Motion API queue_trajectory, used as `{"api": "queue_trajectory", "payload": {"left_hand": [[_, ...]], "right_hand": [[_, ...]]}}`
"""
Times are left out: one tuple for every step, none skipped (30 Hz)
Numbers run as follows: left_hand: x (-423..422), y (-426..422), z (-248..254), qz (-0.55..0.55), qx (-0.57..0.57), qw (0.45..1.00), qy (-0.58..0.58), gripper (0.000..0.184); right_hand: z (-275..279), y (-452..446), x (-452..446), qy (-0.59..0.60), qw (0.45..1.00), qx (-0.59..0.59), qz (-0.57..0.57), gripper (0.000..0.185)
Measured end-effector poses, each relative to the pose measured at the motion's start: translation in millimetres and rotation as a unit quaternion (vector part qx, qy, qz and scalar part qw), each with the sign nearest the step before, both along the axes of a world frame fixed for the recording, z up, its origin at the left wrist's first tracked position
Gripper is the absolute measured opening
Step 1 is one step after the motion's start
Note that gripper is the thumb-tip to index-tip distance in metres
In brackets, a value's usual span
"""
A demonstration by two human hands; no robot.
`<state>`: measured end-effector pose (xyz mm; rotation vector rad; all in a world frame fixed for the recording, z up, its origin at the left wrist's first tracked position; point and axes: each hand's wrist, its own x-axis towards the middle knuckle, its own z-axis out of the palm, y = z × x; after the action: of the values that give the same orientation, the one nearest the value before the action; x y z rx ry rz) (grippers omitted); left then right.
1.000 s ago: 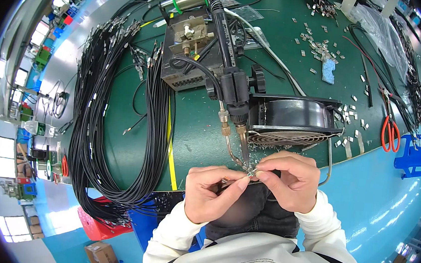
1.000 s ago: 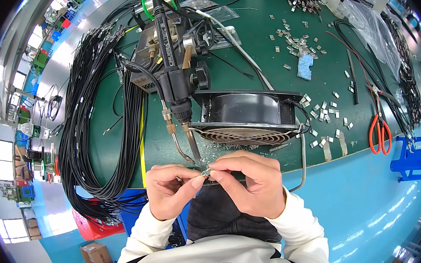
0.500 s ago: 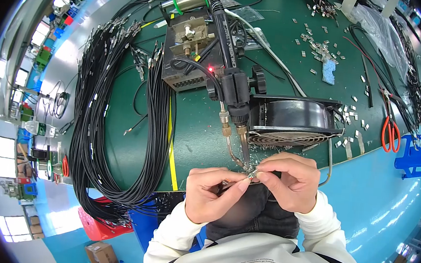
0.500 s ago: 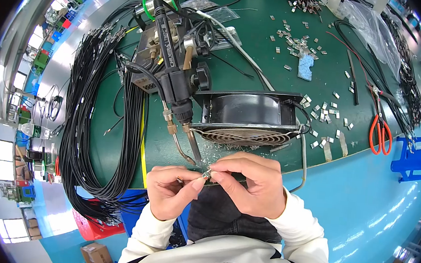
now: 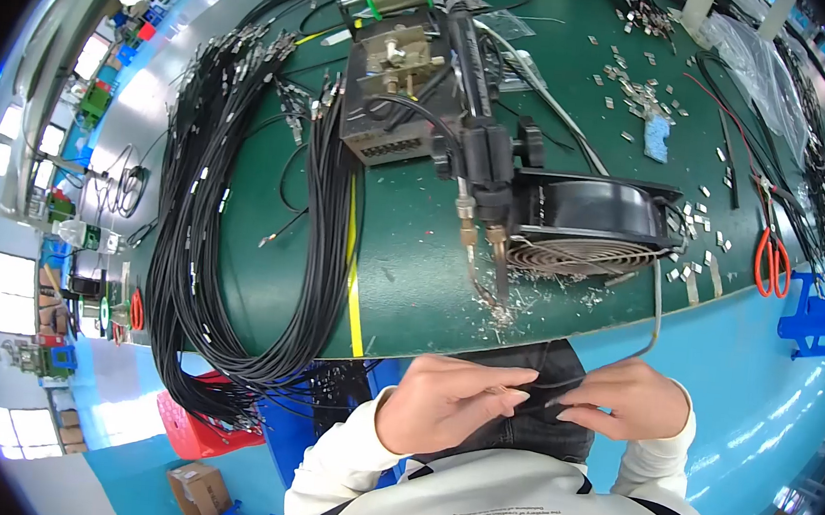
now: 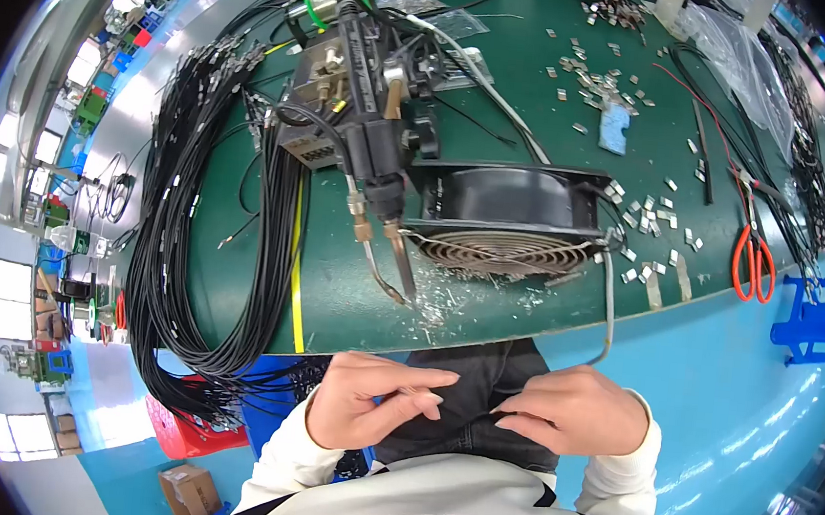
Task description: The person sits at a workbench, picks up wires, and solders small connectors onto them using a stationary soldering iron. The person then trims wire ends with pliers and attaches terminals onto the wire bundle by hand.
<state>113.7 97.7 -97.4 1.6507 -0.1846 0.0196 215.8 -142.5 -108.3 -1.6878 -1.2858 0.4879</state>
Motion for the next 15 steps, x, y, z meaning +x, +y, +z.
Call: {"api": "queue_trajectory", "payload": {"left_hand": [[-1,-6,0,-0.021,-0.002,1.000,0.014,0.030],[1,-11,3,-0.028,-0.009,0.999,0.013,0.030],[1,-17,7,-0.043,0.014,0.998,0.040,0.029],[3,-22,13,-0.059,0.040,0.995,0.065,0.029],[5,-26,17,-0.074,0.067,0.991,0.089,0.028],[6,-29,19,-0.087,0.094,0.985,0.114,0.027],[6,-31,18,-0.089,0.092,0.985,0.114,0.027],[5,-30,15,-0.084,0.073,0.988,0.104,0.027],[3,-30,11,-0.078,0.053,0.991,0.096,0.027],[3,-28,7,-0.072,0.034,0.993,0.087,0.027],[3,-26,4,-0.067,0.015,0.995,0.078,0.027],[3,-23,2,-0.067,0.015,0.995,0.076,0.027],[4,-19,0,-0.093,-0.014,0.990,0.107,0.025],[4,-15,-1,-0.119,-0.044,0.982,0.137,0.023],[4,-12,-2,-0.144,-0.073,0.973,0.167,0.020]], "right_hand": [[2,-9,-5,-0.018,0.998,-0.049,0.024,0.018],[7,-10,-11,0.058,0.998,-0.028,-0.025,0.019],[12,-5,-19,0.133,0.988,-0.006,-0.075,0.020],[15,6,-24,0.131,0.988,-0.010,-0.082,0.020],[17,22,-29,0.112,0.985,0.060,-0.115,0.020],[16,28,-32,0.094,0.976,0.130,-0.146,0.020],[14,27,-33,0.093,0.976,0.128,-0.148,0.020],[11,27,-32,0.096,0.974,0.129,-0.159,0.020],[8,27,-33,0.102,0.971,0.131,-0.170,0.020],[5,27,-33,0.106,0.969,0.133,-0.180,0.020],[4,27,-32,0.110,0.966,0.135,-0.190,0.020],[4,26,-31,0.108,0.966,0.136,-0.191,0.020],[4,26,-29,0.118,0.965,0.147,-0.184,0.020],[5,24,-28,0.127,0.963,0.156,-0.177,0.021],[6,23,-26,0.137,0.962,0.166,-0.168,0.021]]}}
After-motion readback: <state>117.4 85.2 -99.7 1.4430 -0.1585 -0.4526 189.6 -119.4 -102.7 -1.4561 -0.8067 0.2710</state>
